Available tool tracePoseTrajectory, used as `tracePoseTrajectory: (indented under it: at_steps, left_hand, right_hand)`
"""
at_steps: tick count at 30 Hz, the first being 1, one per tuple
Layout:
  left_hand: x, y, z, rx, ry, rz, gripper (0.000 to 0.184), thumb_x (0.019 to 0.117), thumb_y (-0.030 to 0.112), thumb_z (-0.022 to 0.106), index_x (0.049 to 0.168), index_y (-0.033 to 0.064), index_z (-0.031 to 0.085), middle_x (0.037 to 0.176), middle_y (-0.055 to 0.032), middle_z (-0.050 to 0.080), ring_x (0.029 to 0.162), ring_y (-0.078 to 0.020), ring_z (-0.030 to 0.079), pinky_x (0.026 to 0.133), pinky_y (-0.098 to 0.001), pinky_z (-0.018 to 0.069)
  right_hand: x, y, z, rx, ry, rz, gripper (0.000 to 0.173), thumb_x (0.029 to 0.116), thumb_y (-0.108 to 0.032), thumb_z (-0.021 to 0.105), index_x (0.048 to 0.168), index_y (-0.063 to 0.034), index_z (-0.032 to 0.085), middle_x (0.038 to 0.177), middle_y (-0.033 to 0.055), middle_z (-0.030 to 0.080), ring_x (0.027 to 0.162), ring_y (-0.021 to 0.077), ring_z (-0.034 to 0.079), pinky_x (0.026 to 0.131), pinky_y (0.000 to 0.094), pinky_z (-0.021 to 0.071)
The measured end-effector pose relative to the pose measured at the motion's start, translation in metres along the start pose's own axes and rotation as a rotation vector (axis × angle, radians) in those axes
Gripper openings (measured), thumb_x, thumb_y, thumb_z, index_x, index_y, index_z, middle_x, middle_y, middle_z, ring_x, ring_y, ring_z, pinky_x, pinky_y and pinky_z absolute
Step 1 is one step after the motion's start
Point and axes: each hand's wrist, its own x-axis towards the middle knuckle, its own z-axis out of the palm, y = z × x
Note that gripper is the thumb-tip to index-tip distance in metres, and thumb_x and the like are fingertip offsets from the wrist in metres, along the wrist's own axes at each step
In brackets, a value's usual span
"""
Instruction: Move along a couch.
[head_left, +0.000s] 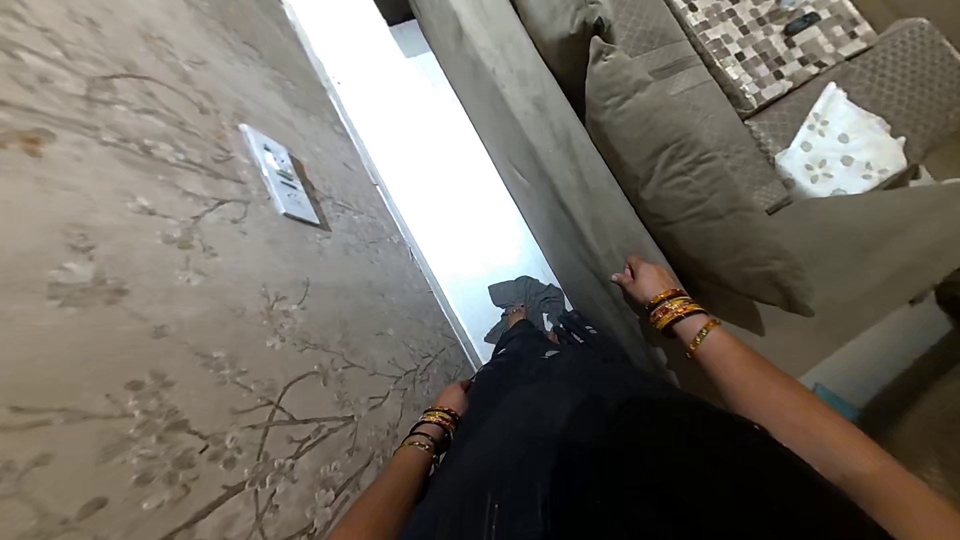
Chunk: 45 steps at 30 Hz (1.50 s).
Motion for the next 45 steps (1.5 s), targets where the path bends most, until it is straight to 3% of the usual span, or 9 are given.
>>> tracePoseTrajectory:
  at_steps: [9,12,16,20,24,29,33,39,45]
  left_hand:
    - [0.033,0.048,-0.084,0.366,-0.065,0.08,0.04,0.1079,0.023,0.052,0.143,0.0042,0.058,0.144,-0.0255,0.059,0.137,-0.0423,0.054,0.115,-0.0605,0.04]
    - [0.045,0.073,-0.12,0.311,-0.028,0.197,0.039,0.1103,0.024,0.048,0.139,0.0014,0.06,0.139,-0.0255,0.062,0.134,-0.0404,0.057,0.116,-0.058,0.0396]
    - [0.06,0.1,-0.151,0.199,0.032,0.269,0.036,0.11,0.02,0.049,0.136,-0.0015,0.061,0.131,-0.0253,0.066,0.121,-0.0385,0.066,0.108,-0.055,0.0483]
    - [0.051,0.115,-0.154,0.158,0.055,0.274,0.033,0.1106,0.016,0.049,0.134,-0.0034,0.061,0.127,-0.0265,0.067,0.115,-0.0386,0.068,0.102,-0.0545,0.0512]
    - [0.065,0.095,-0.132,0.292,0.047,0.286,0.032,0.109,0.016,0.052,0.13,-0.0049,0.065,0.121,-0.0269,0.07,0.112,-0.0396,0.069,0.103,-0.0562,0.0499]
    - [0.062,0.08,-0.084,0.253,0.055,0.228,0.031,0.1084,0.015,0.053,0.129,-0.0049,0.064,0.123,-0.0273,0.069,0.113,-0.0397,0.069,0.103,-0.0565,0.0504]
    - [0.052,0.085,-0.022,0.161,0.093,0.175,0.033,0.1089,0.017,0.052,0.131,-0.0054,0.064,0.125,-0.0274,0.069,0.115,-0.0403,0.068,0.105,-0.0558,0.0492]
    - [0.02,0.122,0.103,0.33,0.067,0.219,0.039,0.1091,0.026,0.051,0.138,0.0027,0.063,0.138,-0.026,0.063,0.133,-0.0429,0.057,0.114,-0.0619,0.0397]
    - [-0.032,0.135,0.181,0.233,0.103,0.169,0.04,0.1097,0.024,0.049,0.143,0.005,0.058,0.141,-0.025,0.061,0.135,-0.0417,0.056,0.114,-0.0605,0.0401]
  right_hand:
    - [0.001,0.01,0.01,0.184,0.087,-0.015,0.039,0.1023,-0.037,0.064,0.113,-0.0001,0.066,0.099,0.024,0.071,0.099,0.0427,0.069,0.085,0.0626,0.0521]
    - [-0.002,0.01,0.012,0.253,0.093,-0.037,0.036,0.1023,-0.033,0.065,0.115,0.0014,0.066,0.105,0.0239,0.07,0.104,0.0413,0.069,0.089,0.061,0.0521]
    - [-0.02,0.016,0.018,0.427,0.132,-0.135,0.024,0.1024,-0.015,0.062,0.118,0.0021,0.068,0.119,0.0234,0.067,0.113,0.0382,0.065,0.1,0.0551,0.0508]
    - [-0.099,0.014,0.013,0.509,0.252,-0.017,0.022,0.1019,-0.008,0.061,0.121,-0.0006,0.07,0.131,0.02,0.064,0.123,0.0355,0.062,0.107,0.0503,0.0476]
    - [-0.152,0.049,0.043,0.34,0.444,0.138,0.023,0.0966,-0.008,0.069,0.12,-0.0051,0.071,0.134,0.0151,0.065,0.128,0.0358,0.059,0.111,0.0521,0.0438]
    - [-0.162,0.134,0.075,0.368,0.432,0.265,0.032,0.097,-0.012,0.07,0.129,-0.0077,0.069,0.146,0.0207,0.056,0.142,0.0442,0.044,0.111,0.0657,0.0363]
    - [-0.172,0.18,0.067,0.312,0.314,0.091,0.043,0.0951,-0.013,0.073,0.137,-0.0119,0.065,0.153,0.0156,0.051,0.145,0.0416,0.041,0.112,0.064,0.0363]
    - [-0.165,0.244,0.083,0.109,0.074,-0.264,0.074,0.0913,-0.008,0.075,0.157,-0.0235,0.045,0.172,0.009,0.023,0.158,0.0369,0.021,0.119,0.0631,0.0307]
    - [-0.158,0.254,0.082,-0.071,0.0,-0.336,0.091,0.0888,-0.006,0.078,0.164,-0.0242,0.03,0.174,0.0096,0.01,0.159,0.0382,0.014,0.119,0.0615,0.0312]
